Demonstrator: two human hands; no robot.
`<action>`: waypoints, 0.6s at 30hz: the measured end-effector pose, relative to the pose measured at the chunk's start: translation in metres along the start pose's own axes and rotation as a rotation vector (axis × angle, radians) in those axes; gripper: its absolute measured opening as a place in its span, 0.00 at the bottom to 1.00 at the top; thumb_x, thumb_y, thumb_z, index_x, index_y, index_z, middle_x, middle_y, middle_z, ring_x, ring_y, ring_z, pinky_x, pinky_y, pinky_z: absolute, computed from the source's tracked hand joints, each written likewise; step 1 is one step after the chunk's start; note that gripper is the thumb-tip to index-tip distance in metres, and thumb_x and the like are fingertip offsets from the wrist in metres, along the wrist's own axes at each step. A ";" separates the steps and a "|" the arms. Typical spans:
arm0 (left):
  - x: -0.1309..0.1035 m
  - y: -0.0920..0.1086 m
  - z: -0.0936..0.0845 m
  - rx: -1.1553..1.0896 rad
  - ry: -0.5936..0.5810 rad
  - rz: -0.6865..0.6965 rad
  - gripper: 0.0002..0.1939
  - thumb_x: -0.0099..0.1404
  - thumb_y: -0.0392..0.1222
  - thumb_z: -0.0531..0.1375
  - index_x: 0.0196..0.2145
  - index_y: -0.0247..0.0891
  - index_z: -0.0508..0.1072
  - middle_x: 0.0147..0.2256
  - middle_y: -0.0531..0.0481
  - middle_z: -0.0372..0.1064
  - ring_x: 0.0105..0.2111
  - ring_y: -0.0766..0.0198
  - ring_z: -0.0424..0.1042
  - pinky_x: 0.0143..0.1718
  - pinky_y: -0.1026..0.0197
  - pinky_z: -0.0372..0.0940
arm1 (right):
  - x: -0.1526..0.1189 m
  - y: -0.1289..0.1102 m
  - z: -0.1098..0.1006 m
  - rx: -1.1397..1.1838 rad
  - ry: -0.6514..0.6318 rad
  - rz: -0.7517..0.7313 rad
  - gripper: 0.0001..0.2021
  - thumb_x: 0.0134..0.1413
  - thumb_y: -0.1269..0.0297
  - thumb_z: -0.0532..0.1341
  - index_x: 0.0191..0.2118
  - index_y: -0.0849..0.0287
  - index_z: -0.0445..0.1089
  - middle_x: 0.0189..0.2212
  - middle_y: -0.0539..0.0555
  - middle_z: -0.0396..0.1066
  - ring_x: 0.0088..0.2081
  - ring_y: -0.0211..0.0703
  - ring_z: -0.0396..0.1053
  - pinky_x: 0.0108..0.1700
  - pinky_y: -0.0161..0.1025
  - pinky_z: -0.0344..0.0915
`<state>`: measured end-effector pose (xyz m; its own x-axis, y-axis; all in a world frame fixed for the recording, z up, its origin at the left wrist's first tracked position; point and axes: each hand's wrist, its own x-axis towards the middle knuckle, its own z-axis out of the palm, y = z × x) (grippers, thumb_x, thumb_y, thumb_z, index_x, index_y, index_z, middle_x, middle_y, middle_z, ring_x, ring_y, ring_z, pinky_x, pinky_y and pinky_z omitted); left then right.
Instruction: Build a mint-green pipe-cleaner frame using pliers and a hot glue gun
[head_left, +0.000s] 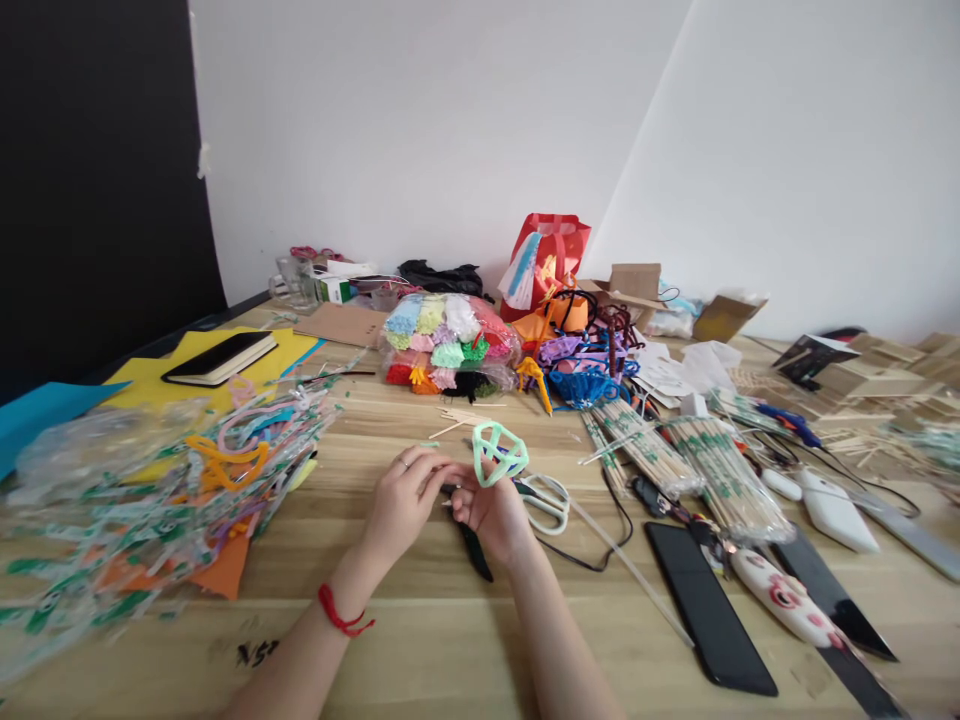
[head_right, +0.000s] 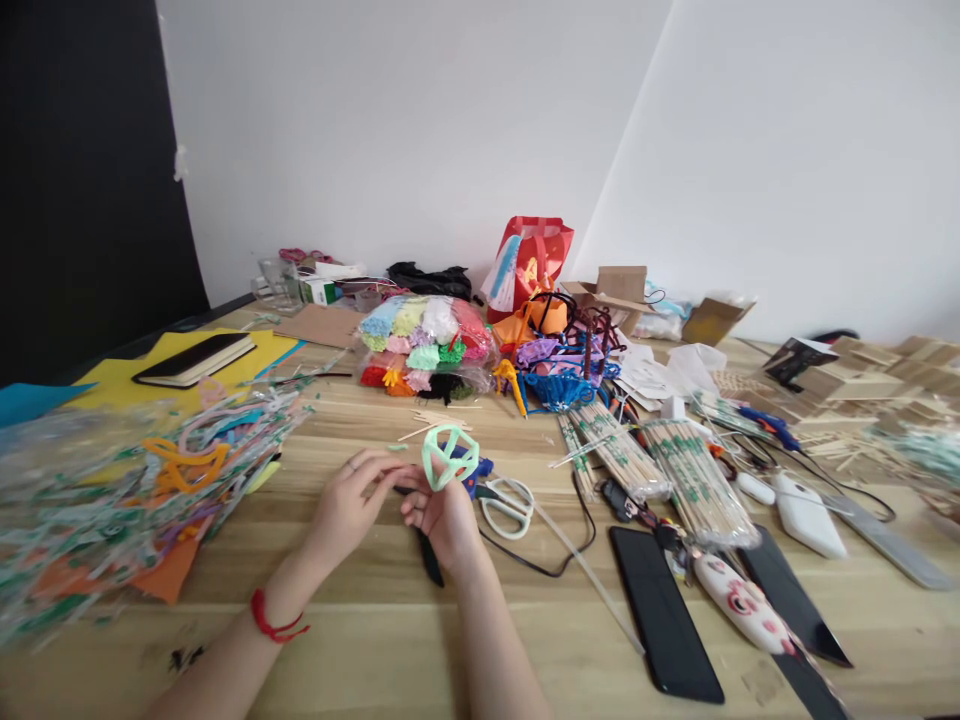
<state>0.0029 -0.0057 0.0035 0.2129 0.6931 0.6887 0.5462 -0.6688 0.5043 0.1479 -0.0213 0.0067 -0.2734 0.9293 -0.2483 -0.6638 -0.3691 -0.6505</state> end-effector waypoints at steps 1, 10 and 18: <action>0.000 0.000 0.000 0.019 0.007 0.028 0.07 0.66 0.38 0.54 0.37 0.39 0.71 0.36 0.48 0.71 0.40 0.62 0.70 0.42 0.60 0.65 | 0.000 0.000 -0.001 0.014 -0.016 0.023 0.21 0.61 0.54 0.49 0.33 0.64 0.74 0.31 0.58 0.76 0.19 0.32 0.65 0.19 0.28 0.61; -0.001 -0.007 0.001 0.087 0.021 -0.107 0.10 0.67 0.42 0.50 0.31 0.38 0.67 0.31 0.48 0.69 0.34 0.61 0.70 0.34 0.60 0.65 | -0.001 -0.001 -0.003 0.019 -0.115 0.109 0.26 0.63 0.54 0.43 0.37 0.66 0.74 0.39 0.63 0.75 0.24 0.33 0.67 0.22 0.28 0.61; 0.002 -0.004 0.001 -0.044 -0.029 -0.149 0.10 0.66 0.42 0.53 0.29 0.39 0.69 0.31 0.49 0.70 0.33 0.63 0.69 0.34 0.63 0.64 | 0.000 0.003 -0.001 -0.034 -0.067 0.067 0.24 0.62 0.54 0.46 0.34 0.64 0.74 0.35 0.59 0.75 0.23 0.33 0.68 0.20 0.27 0.61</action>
<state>0.0020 -0.0010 0.0027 0.1557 0.7928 0.5892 0.5381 -0.5683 0.6225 0.1469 -0.0227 0.0044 -0.3633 0.8991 -0.2443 -0.6186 -0.4288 -0.6584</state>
